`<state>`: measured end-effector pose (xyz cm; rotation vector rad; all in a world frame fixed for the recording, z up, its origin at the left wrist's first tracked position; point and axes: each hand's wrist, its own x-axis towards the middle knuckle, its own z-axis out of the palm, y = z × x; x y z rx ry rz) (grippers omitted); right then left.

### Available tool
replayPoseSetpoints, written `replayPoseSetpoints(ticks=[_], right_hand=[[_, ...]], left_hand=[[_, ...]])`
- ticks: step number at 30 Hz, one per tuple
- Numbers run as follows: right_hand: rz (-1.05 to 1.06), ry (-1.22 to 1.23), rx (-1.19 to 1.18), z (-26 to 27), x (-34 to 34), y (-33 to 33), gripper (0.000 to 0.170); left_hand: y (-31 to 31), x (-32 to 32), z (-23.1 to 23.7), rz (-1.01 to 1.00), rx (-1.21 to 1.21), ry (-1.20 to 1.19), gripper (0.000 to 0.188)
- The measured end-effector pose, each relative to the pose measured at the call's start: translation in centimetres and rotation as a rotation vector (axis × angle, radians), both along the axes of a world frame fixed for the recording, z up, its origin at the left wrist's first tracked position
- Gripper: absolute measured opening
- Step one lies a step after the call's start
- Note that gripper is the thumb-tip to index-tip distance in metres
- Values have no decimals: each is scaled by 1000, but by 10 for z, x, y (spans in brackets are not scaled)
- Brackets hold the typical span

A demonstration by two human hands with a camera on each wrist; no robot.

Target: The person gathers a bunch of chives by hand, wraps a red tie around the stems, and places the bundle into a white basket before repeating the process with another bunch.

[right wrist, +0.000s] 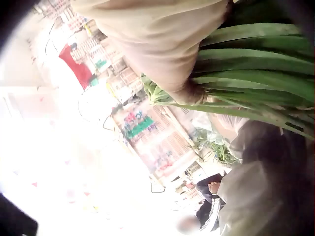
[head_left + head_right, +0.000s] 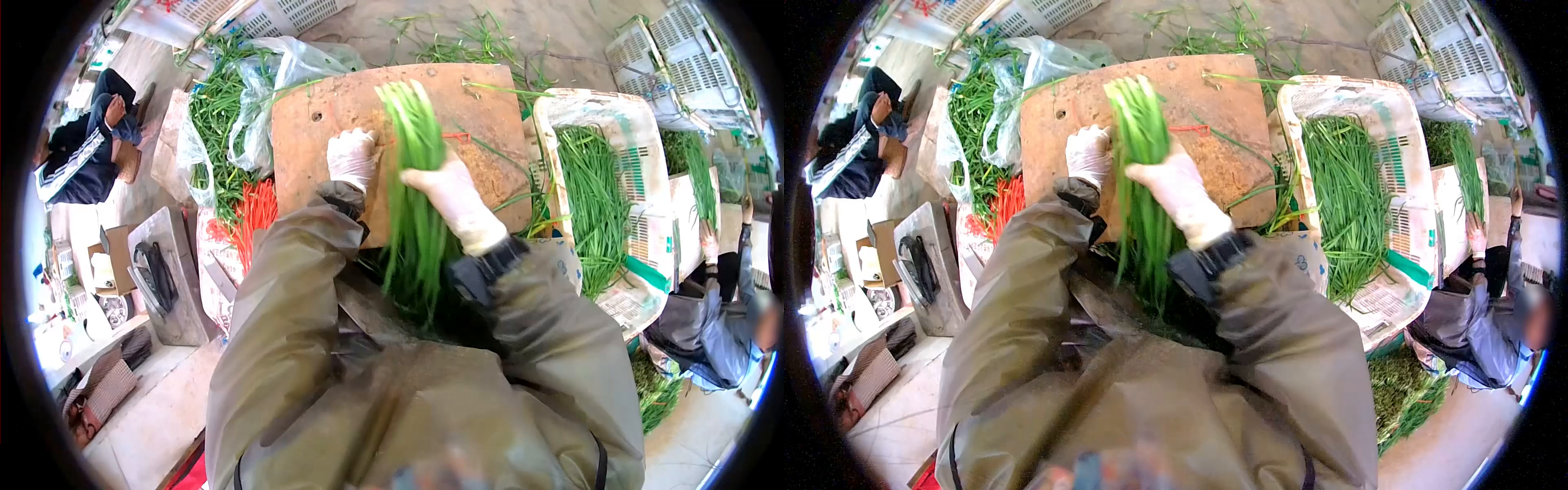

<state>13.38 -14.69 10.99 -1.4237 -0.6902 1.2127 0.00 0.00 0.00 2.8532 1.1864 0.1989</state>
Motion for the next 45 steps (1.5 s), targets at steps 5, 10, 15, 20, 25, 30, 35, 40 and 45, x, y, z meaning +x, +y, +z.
replayPoseSetpoints(ticks=[5, 10, 15, 20, 25, 30, 35, 40, 45], right_hand=[[-9, -735, -305, -54, -36, 68, 112], [101, -973, -443, -45, -51, 71, 121], [-67, -797, -236, -69, -47, 54, 120], [-128, -819, -231, -72, -46, -7, 88], [-278, -550, -249, -89, -36, -34, 55], [-208, -678, -295, -86, -21, -51, 35], [-316, -786, 25, -78, 10, -34, 29], [-101, -964, 210, -20, -7, 41, 21], [170, -1194, -52, -32, -12, 97, 23]], left_hand=[[2, -22, -1, 326, -147, -143, 10], [-17, -87, 33, 304, -335, -150, 33], [-37, -137, 56, 333, -323, -435, 47], [-64, -121, 29, 192, -340, -860, 56], [-92, -71, 102, -34, -358, -673, 59], [-92, -39, 71, -114, -324, -344, 62], [-105, -20, 59, -251, -259, -93, 72], [-107, -17, 44, -258, -255, -137, 69], [-105, -35, 70, -165, -344, -123, 73]])
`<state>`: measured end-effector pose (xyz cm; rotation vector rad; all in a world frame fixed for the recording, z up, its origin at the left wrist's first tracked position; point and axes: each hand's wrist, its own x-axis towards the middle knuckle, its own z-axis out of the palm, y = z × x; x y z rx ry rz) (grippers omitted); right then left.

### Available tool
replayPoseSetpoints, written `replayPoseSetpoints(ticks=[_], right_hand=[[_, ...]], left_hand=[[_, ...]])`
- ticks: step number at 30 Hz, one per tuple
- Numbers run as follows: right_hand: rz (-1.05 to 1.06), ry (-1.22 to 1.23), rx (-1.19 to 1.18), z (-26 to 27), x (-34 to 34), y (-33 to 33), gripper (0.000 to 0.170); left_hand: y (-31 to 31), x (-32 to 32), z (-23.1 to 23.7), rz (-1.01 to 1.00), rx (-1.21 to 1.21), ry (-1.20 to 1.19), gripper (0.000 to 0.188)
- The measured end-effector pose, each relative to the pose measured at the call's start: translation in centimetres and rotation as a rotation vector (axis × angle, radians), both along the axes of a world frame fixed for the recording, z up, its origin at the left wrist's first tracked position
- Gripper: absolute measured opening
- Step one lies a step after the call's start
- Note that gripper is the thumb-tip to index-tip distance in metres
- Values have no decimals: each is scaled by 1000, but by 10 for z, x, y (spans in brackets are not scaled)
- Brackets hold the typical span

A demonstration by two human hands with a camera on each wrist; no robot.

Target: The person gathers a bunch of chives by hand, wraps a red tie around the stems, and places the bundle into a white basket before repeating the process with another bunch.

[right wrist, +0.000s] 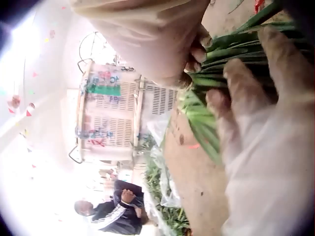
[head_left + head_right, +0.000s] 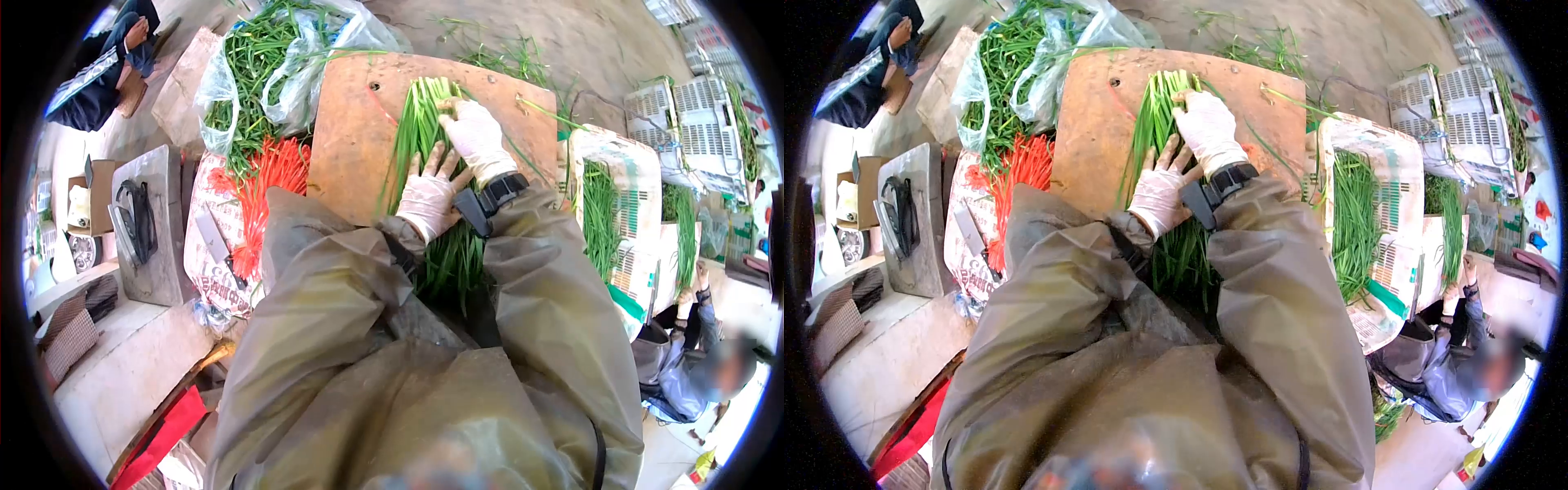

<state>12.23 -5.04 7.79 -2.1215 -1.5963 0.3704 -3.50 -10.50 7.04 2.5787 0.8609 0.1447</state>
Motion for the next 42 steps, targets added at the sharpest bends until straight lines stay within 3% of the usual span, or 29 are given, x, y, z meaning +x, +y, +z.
replayPoseSetpoints(ticks=[1, 5, 8, 10, 13, 16, 18, 20, 21, 22, 24, 25, 26, 28, 29, 30, 32, 35, 40, 42], right_hand=[[-32, -47, -150, 3, 0, 4, 23], [-11, -56, -175, 6, 0, 11, 25], [167, -251, -22, 24, -21, 10, 34], [325, -434, 120, 9, -26, 12, 28], [329, -535, -12, -6, -19, 25, 22], [281, -473, 53, -7, -15, 31, 20], [257, -381, 7, 6, -11, 22, 19], [214, 21, -173, 27, -9, 8, 21], [233, 365, -324, 32, -2, 5, 24], [233, 362, -327, 43, 5, 3, 24], [167, 933, -180, 63, 15, -1, 22], [174, 702, -18, 54, 22, 8, 23], [168, 701, -13, 50, 23, 11, 23], [129, -17, -128, 43, 7, 19, 24], [192, -26, -209, 37, -4, 21, 27], [302, -295, 0, 12, -10, 20, 29], [378, -436, 62, -15, -13, 26, 26], [316, -493, -133, -22, -10, 40, 22], [387, -284, -115, 27, -12, 22, 22], [524, 135, -486, 58, -15, 10, 29]], left_hand=[[-2, -5, -1, 24, -20, -17, 76], [-2, -9, -10, 21, -9, -39, 80], [-6, -4, -19, 8, 60, -18, 70], [-8, -1, -27, 14, 43, -13, 68], [-9, -5, -23, 16, 20, -8, 67], [-9, -7, -21, 17, 19, -17, 70], [-9, -7, -23, 21, 31, -24, 72], [-9, -6, -26, 28, 18, -33, 76], [-8, -5, -23, 31, 16, -38, 76], [-6, -6, -17, 18, -16, -5, 78], [-8, -6, -15, 3, -52, 28, 81], [-8, -7, -15, 4, -43, 17, 80], [-8, -6, -15, 4, -30, 6, 80], [-10, -4, -20, 10, -9, -6, 80], [-10, -4, -20, 12, 3, 3, 79], [-10, -4, -21, 17, 12, 14, 79], [-11, -4, -24, 21, 6, 8, 79], [-7, -5, -14, 7, -10, 77, 73], [-9, -4, -21, 22, -26, 3, 78], [-8, -2, -22, 11, -42, 25, 78]])
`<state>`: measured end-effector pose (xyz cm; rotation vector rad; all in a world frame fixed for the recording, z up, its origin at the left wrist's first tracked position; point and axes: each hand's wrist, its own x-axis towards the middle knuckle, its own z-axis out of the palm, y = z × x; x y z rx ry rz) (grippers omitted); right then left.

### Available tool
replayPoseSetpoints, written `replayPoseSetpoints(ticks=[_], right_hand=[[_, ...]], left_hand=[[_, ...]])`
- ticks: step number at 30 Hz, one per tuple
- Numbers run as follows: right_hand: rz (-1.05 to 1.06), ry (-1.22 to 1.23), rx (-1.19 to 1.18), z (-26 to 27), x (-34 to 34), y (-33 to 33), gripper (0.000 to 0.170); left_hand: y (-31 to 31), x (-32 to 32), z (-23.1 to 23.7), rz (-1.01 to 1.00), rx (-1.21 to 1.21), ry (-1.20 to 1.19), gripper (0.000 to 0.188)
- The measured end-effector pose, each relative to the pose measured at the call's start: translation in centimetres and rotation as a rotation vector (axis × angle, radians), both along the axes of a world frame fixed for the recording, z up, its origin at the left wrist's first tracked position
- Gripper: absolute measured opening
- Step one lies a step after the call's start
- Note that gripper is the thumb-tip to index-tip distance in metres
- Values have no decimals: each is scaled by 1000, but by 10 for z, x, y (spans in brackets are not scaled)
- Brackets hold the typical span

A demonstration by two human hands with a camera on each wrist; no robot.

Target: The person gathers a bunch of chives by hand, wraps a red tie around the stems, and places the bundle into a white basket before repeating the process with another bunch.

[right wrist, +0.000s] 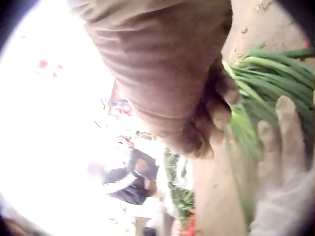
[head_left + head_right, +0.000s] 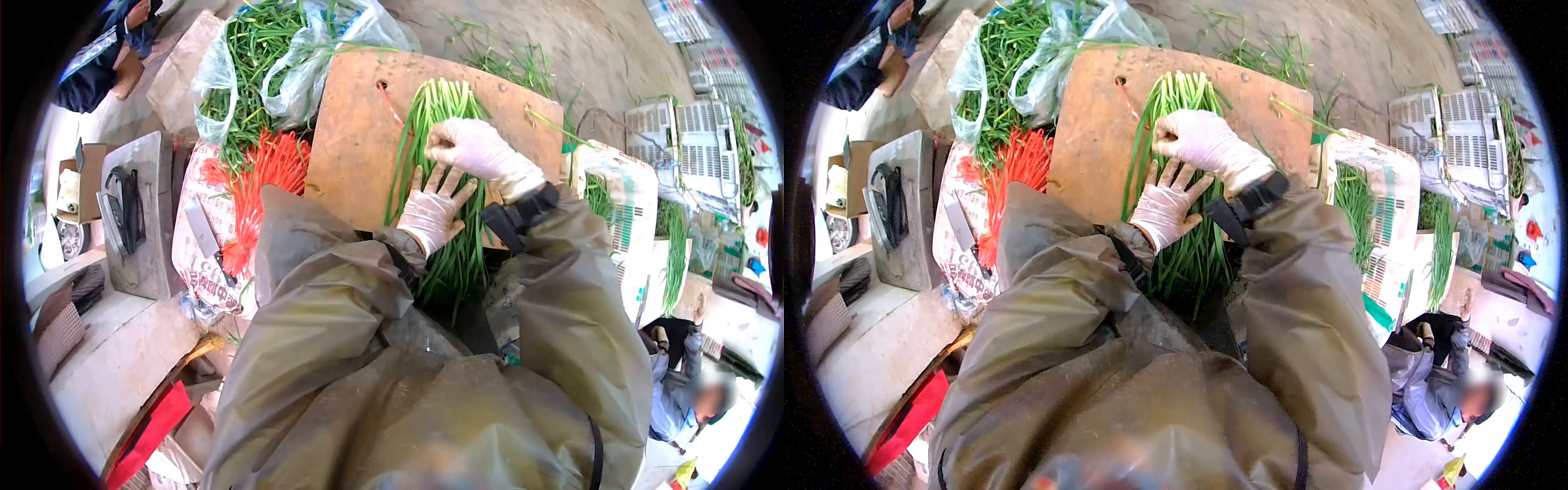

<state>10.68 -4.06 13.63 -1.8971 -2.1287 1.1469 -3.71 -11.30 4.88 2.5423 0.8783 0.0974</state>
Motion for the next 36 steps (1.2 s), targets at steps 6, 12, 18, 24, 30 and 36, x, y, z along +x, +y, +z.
replayPoseSetpoints(ticks=[6, 12, 18, 24, 30, 36], right_hand=[[-850, 1114, 459, 41, 62, 13, 25], [-815, 111, 354, -53, 69, -85, 25], [-713, 45, 599, -33, 29, -51, 28], [-268, -347, 609, -62, 12, 50, 28], [-150, -483, 469, -71, 30, 52, 35], [108, -529, 433, -62, 36, 72, 36]], left_hand=[[0, -2, 19, 22, -50, -18, 74], [6, -36, 58, 163, -124, -397, 24], [26, 2, 60, 75, 79, -436, 31], [16, 6, 8, -102, 83, -160, 64], [11, 3, -20, -95, 122, -203, 62], [11, 4, -24, -96, 101, -178, 62]])
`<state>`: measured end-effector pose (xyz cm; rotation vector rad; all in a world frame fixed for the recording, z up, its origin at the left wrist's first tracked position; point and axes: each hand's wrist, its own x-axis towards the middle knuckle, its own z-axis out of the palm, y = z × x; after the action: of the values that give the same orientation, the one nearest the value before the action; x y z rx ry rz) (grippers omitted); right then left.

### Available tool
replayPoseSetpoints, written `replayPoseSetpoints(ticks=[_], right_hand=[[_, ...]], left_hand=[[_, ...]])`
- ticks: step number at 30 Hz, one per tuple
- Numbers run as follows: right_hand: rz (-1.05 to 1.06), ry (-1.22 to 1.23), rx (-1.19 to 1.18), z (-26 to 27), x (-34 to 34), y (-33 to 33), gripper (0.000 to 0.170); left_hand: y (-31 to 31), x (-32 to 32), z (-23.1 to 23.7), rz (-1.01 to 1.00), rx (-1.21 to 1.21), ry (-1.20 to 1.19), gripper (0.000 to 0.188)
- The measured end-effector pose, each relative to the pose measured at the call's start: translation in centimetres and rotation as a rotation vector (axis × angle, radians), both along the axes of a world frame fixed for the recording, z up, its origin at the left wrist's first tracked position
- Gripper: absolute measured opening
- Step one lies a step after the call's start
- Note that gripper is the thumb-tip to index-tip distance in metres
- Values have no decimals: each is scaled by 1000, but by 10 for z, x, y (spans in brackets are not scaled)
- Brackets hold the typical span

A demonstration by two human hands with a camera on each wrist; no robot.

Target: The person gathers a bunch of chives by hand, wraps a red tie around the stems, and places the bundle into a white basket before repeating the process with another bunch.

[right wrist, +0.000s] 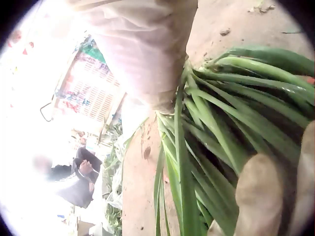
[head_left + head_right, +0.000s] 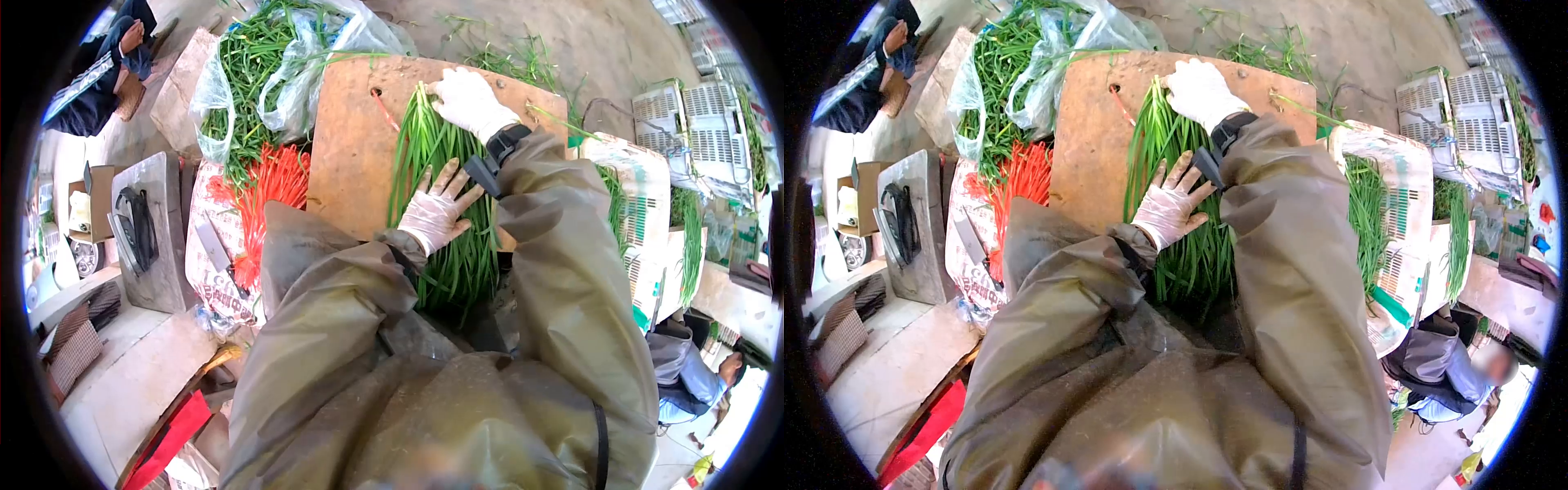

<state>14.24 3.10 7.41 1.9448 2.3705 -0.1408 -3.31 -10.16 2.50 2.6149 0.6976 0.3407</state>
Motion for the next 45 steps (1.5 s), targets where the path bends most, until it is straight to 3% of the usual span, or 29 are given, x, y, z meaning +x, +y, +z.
replayPoseSetpoints(ticks=[1, 5, 9, 11, 12, 13, 14, 16, 18, 19, 20, 21, 22, 23, 24, 25, 28, 32, 34, 36, 38, 40, 42, 44, 45], right_hand=[[58, -67, 20, 8, -1, 2, 26], [299, -146, 108, -14, 4, 25, 15], [238, -240, 168, -19, 15, 40, 15], [-527, 386, 135, 3, 20, 46, 14], [-452, 856, 332, -22, 58, 60, 21], [-566, 1498, 243, -4, 73, 54, 26], [-683, 1530, 394, 4, 74, 47, 38], [-727, 447, 324, 9, 90, 20, 47], [-744, 348, 261, 16, 99, -22, 49], [-750, 487, 254, 12, 109, -47, 45], [-712, 639, 219, -1, 121, -75, 43], [-865, 534, 118, 43, 79, -115, 43], [-777, 646, 154, 11, 77, -152, 47], [-896, 492, 65, 13, 49, -179, 48], [-843, 719, 7, 3, 28, -206, 49], [-962, 636, -238, 23, -3, -217, 49], [-829, 793, -63, -10, -65, -232, 62], [-872, 830, 39, -27, -78, -227, 56], [-830, 744, -181, -5, -58, -238, 56], [-649, 713, -273, 28, -33, -267, 45], [-646, 753, -34, 71, -3, -299, 38], [-824, 774, 213, 88, 46, -330, 35], [-979, 1082, 236, 104, 108, -358, 37], [-1106, 881, 229, 53, 187, -382, 38], [-1139, 712, 103, 10, 232, -399, 39]], left_hand=[[0, 0, 1, 0, 0, 15, 65], [0, 0, 6, -2, -32, 13, 73], [0, 2, 6, 1, -19, 29, 74], [-1, 2, 4, 6, -29, 59, 77], [-1, 2, 4, 6, -30, 60, 77], [0, 1, 4, 7, -43, 44, 77], [0, 1, 6, 7, -53, 26, 76], [0, 1, 12, -8, -56, 19, 76], [3, 1, 24, -21, -113, 82, 75], [5, 0, 30, -28, -165, 82, 71], [7, -3, 43, -13, -238, 12, 54], [8, -7, 55, 26, -222, -80, 45], [11, -12, 62, 68, -202, -171, 37], [15, -19, 61, 128, -199, -284, 35], [20, -25, 59, 185, -196, -395, 35], [28, -27, 50, 180, -268, -505, 35], [23, -18, 53, 191, -266, -561, 31], [5, -1, 31, 31, -310, -485, 36], [3, 8, 12, 20, -97, -193, 43], [-6, 11, 13, -27, 52, -34, 58], [-12, 11, 15, -24, 114, 22, 66], [-17, 15, 19, -11, 123, 74, 64], [-20, 19, 17, 5, 122, 83, 65], [-21, 22, 16, 11, 145, 101, 67], [-22, 23, 15, 17, 146, 114, 67]])
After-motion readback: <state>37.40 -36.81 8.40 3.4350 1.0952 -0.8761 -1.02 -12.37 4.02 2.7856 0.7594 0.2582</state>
